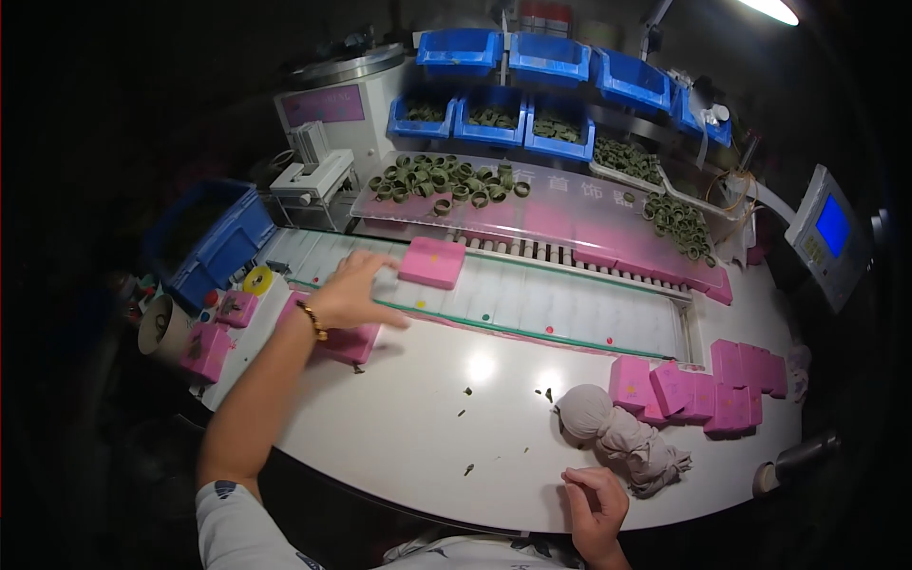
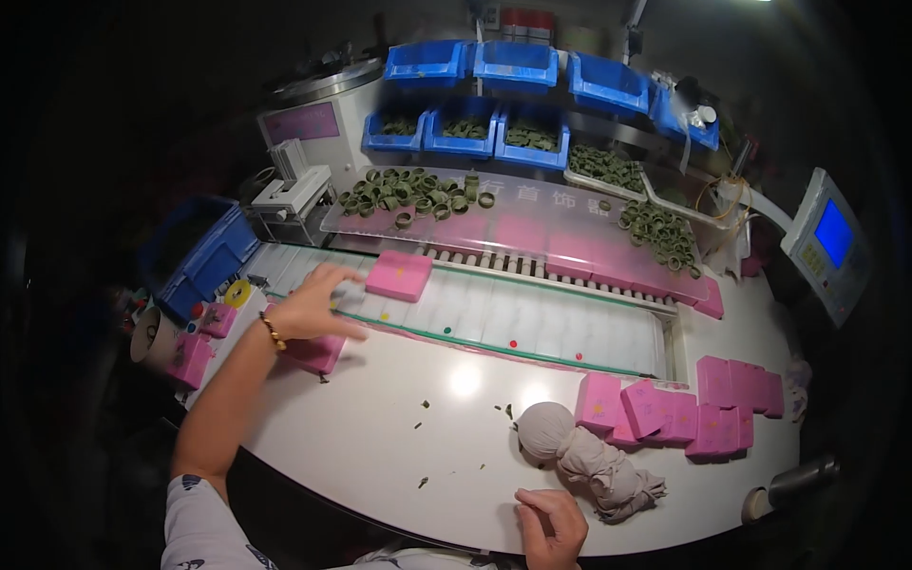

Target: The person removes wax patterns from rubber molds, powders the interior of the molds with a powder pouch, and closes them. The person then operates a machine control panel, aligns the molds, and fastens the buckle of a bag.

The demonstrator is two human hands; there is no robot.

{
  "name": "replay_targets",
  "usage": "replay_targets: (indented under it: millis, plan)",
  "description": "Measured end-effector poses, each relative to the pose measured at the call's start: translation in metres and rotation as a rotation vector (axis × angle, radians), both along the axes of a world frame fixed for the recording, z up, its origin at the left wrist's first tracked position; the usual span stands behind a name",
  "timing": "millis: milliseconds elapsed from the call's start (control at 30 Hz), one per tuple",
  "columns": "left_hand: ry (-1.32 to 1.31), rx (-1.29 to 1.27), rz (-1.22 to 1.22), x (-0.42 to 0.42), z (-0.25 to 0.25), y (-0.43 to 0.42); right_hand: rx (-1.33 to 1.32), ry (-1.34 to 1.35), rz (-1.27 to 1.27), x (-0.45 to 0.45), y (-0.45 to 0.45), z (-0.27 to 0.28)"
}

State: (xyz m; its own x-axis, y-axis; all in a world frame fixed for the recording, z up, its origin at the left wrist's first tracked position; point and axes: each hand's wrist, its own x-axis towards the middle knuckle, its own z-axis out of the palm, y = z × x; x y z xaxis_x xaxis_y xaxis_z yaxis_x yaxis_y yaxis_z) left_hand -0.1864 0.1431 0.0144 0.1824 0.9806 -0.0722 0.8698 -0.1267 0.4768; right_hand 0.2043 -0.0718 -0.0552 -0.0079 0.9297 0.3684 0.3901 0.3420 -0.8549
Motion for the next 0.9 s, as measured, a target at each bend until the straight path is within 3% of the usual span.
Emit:
replay_targets:
  millis: [100, 200, 300, 433, 533, 733, 900]
  plan:
    - [0.501, -0.252, -0.086, -0.031, 0.019, -0.030, -0.005, 0.033, 0.013, -0.004, 0.001, 0.001]
    - [0.444, -0.133, -0.086, -0.044, 0.008, -0.046, 0.009, 0.026, 0.015, -0.004, 0.001, -0.001]
    - [0.404, 0.157, -0.091, -0.031, 0.002, -0.059, 0.023, 0.026, 0.011, -0.001, -0.001, -0.002]
    - [0.062, 0.403, -0.066, 0.034, 0.000, -0.083, 0.016, 0.055, 0.014, -0.002, -0.003, -0.007]
    - [-0.132, 0.593, -0.217, 0.071, -0.013, -0.090, 0.115, -0.055, 0.073, -0.006, 0.002, 0.008]
    - [-0.497, 0.423, -0.363, 0.147, -0.006, -0.130, 0.443, -0.343, 0.130, -0.010, 0.026, 0.040]
    - [-0.476, 0.286, -0.473, 0.165, -0.035, -0.147, 0.362, -0.563, 0.135, -0.023, 0.036, 0.053]
